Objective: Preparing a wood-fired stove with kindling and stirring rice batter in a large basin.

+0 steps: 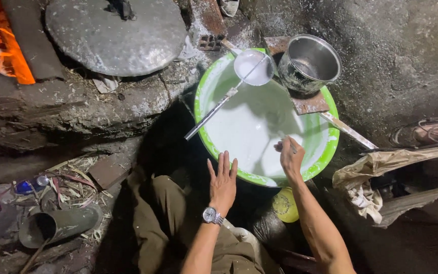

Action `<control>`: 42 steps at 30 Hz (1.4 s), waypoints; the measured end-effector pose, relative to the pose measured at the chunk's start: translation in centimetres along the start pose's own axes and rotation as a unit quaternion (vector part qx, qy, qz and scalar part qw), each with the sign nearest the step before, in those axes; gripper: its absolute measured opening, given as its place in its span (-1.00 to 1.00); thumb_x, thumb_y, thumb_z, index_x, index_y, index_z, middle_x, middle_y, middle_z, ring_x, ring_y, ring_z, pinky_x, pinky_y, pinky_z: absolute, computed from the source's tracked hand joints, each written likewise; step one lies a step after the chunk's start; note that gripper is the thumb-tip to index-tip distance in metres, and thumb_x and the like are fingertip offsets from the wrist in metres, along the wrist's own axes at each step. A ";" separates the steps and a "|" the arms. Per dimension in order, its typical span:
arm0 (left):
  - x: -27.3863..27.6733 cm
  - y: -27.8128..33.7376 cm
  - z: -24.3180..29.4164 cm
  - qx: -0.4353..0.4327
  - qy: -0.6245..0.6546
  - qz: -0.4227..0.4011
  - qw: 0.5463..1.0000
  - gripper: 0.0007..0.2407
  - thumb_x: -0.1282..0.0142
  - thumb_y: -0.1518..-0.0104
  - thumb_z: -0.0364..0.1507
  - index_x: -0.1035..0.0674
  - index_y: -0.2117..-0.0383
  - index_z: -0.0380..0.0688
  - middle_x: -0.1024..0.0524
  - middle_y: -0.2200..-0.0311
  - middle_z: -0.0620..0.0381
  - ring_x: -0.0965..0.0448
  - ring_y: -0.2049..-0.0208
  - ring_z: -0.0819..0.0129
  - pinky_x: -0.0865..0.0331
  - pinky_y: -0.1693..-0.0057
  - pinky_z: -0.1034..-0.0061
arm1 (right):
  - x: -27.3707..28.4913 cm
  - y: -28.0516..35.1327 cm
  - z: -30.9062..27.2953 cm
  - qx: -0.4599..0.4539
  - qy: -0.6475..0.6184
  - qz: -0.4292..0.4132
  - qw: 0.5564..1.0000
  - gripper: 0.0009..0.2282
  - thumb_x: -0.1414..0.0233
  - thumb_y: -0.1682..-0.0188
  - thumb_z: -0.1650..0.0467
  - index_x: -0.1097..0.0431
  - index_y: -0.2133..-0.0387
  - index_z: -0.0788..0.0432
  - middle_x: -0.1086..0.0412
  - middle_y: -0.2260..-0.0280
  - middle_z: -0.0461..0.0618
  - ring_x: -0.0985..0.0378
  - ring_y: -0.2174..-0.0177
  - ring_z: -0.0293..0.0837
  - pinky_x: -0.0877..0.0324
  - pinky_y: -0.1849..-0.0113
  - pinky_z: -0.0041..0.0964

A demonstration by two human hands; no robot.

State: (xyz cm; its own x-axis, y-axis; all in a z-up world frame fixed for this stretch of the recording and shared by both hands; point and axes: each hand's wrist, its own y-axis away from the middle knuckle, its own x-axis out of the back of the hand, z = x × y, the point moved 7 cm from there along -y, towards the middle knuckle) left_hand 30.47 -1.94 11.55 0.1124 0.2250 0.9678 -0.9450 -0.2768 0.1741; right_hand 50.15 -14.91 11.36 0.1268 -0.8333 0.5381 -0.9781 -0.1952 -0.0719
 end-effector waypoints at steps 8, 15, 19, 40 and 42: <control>0.3 0.0 0.0 0.008 0.001 -0.008 1.000 -0.54 0.27 -0.17 -0.57 -0.09 -0.25 -0.10 0.26 -0.33 -0.24 0.37 -0.36 -0.03 0.55 -0.29 -0.26 | -6.1 1.1 -3.7 0.005 -0.161 -0.079 0.984 -0.69 0.08 -0.02 0.36 -0.39 0.18 0.44 -0.46 0.42 0.36 -0.59 0.41 0.15 -0.40 0.19 0.06; -0.1 -0.2 -0.1 0.016 -0.005 -0.032 0.999 -0.54 0.30 -0.19 -0.55 -0.03 -0.26 -0.09 0.32 -0.34 -0.24 0.42 -0.36 -0.03 0.57 -0.29 -0.28 | -12.2 -3.1 -2.9 0.339 0.141 -0.140 0.919 -0.69 0.12 -0.05 0.47 -0.28 -0.05 0.35 -0.45 0.28 0.29 -0.54 0.26 0.19 -0.44 0.21 -0.01; -0.5 -0.4 -0.1 0.013 0.008 -0.040 0.999 -0.53 0.31 -0.20 -0.56 0.03 -0.28 -0.09 0.35 -0.34 -0.24 0.44 -0.36 -0.02 0.59 -0.28 -0.28 | -12.6 -6.6 1.6 0.319 0.281 -0.155 0.892 -0.59 0.13 -0.04 0.46 -0.10 -0.17 0.36 -0.35 0.09 0.41 -0.45 0.11 0.28 -0.38 0.08 0.07; 0.2 0.0 -0.2 0.009 0.002 -0.033 0.999 -0.49 0.30 -0.19 -0.56 0.07 -0.30 -0.07 0.34 -0.34 -0.22 0.43 -0.36 -0.02 0.60 -0.27 -0.31 | -2.6 -2.3 -3.6 -0.004 0.440 -0.318 0.839 -0.76 -0.01 0.13 0.35 -0.50 0.46 0.35 -0.50 0.50 0.20 -0.61 0.35 0.12 -0.47 0.35 -0.05; 0.1 0.0 -0.2 0.010 0.002 -0.034 0.999 -0.50 0.30 -0.19 -0.56 0.07 -0.30 -0.06 0.33 -0.34 -0.22 0.43 -0.36 -0.01 0.59 -0.27 -0.31 | -2.3 -1.6 -6.2 0.051 0.308 -0.323 0.893 -0.74 0.03 0.14 0.36 -0.46 0.50 0.41 -0.42 0.56 0.32 -0.55 0.45 0.18 -0.40 0.41 0.00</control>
State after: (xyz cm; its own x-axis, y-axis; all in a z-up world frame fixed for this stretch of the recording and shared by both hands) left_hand 30.44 -1.76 11.58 0.1743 0.2474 0.9531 -0.9292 -0.2791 0.2424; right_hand 50.44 -9.50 15.48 0.5136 -0.0932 0.8530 -0.7101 -0.6041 0.3616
